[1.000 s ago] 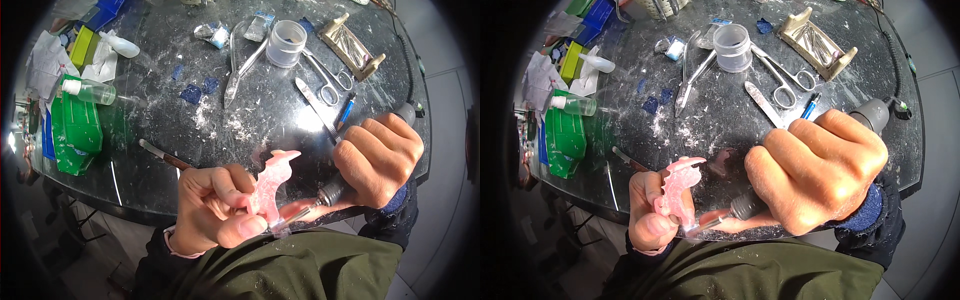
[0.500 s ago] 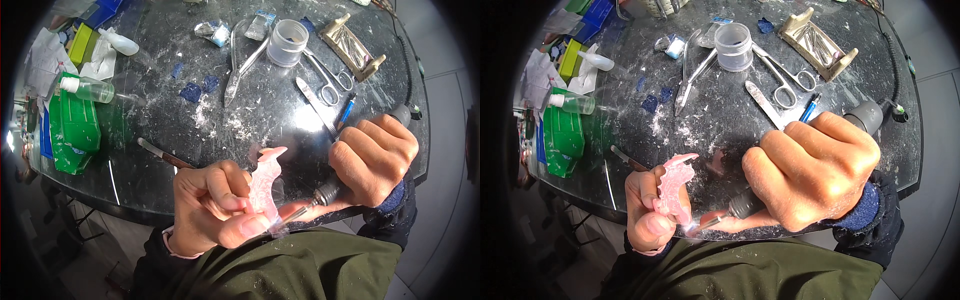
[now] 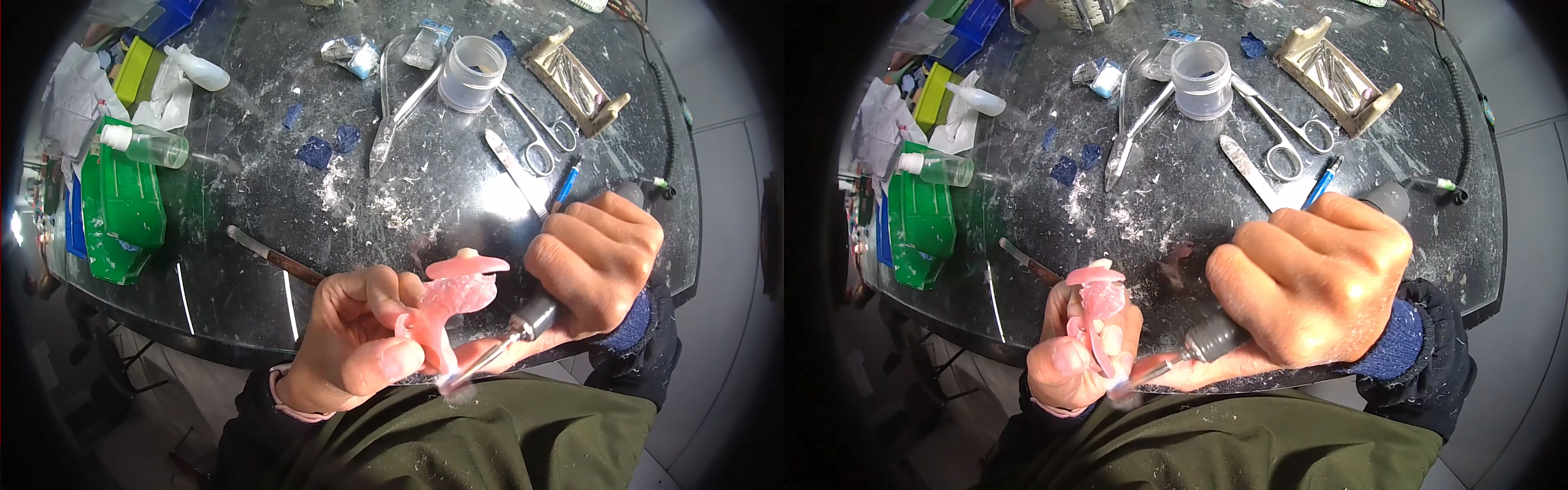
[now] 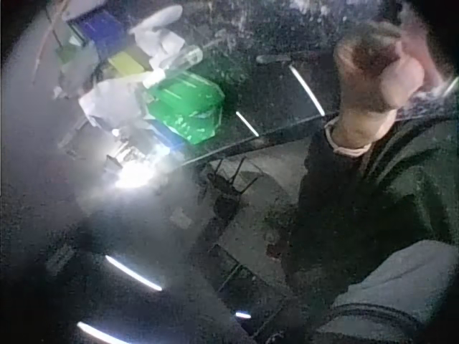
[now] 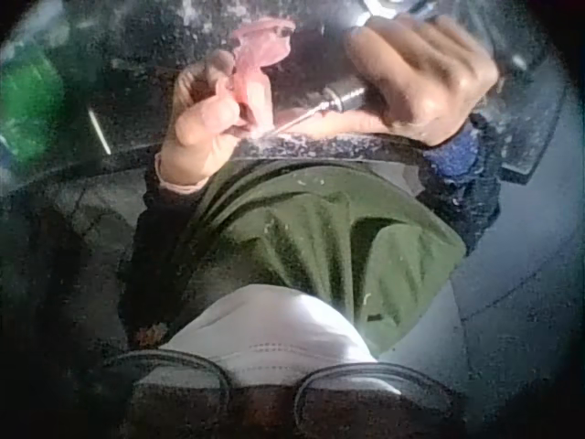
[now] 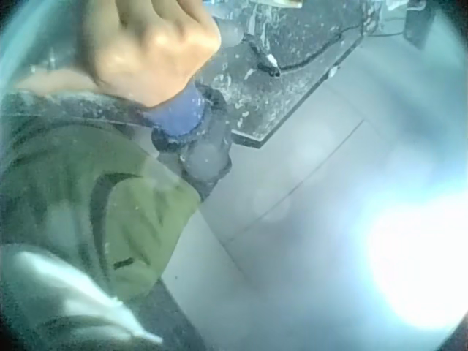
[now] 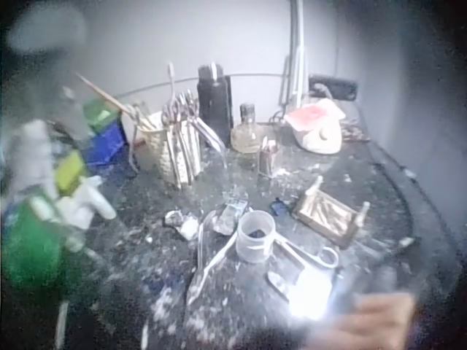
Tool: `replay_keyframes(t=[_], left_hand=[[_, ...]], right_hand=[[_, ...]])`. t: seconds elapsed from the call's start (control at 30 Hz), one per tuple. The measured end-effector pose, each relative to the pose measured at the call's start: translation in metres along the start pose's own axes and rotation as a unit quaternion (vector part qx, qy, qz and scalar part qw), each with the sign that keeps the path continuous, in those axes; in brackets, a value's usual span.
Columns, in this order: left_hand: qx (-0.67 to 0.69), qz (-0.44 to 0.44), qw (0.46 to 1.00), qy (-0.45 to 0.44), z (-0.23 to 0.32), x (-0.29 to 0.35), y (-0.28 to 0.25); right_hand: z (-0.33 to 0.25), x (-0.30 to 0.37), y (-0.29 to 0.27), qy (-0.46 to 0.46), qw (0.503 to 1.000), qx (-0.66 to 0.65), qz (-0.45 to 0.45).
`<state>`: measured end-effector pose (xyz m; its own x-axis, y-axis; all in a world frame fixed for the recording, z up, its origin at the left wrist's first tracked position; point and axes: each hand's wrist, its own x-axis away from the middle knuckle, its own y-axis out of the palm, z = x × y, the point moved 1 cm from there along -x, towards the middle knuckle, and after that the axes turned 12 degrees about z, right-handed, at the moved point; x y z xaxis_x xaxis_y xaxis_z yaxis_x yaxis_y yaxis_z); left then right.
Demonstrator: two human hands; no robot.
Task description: The person trims a pink denture base using a rotary handpiece and uses scissors to cut small strips of sandpaper.
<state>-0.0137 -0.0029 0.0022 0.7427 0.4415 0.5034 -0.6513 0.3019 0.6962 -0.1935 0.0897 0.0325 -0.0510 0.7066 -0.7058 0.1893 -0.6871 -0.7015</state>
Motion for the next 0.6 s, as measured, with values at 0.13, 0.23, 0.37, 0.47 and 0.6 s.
replay_keyframes(t=[0.13,0.23,0.37,0.47,0.6], left_hand=[[-0.017,0.003,1.0,0.01,0.0,0.003,0.002],[-0.03,-0.015,0.999,0.029,-0.002,0.001,-0.001],[-0.056,-0.053,0.996,0.042,-0.003,-0.001,-0.004],[0.031,-0.123,0.992,-0.007,-0.002,-0.004,-0.013],[0.041,-0.095,0.994,-0.019,-0.001,-0.001,-0.009]], right_hand=[[-0.002,-0.005,-0.004,0.027,0.999,0.021,-0.009],[-0.001,0.003,0.004,0.013,0.999,-0.003,0.039],[0.0,-0.001,0.0,0.015,0.999,-0.017,0.025],[-0.002,-0.008,-0.002,0.051,0.998,-0.023,0.011],[-0.001,-0.003,-0.008,0.032,0.999,-0.016,-0.006]])
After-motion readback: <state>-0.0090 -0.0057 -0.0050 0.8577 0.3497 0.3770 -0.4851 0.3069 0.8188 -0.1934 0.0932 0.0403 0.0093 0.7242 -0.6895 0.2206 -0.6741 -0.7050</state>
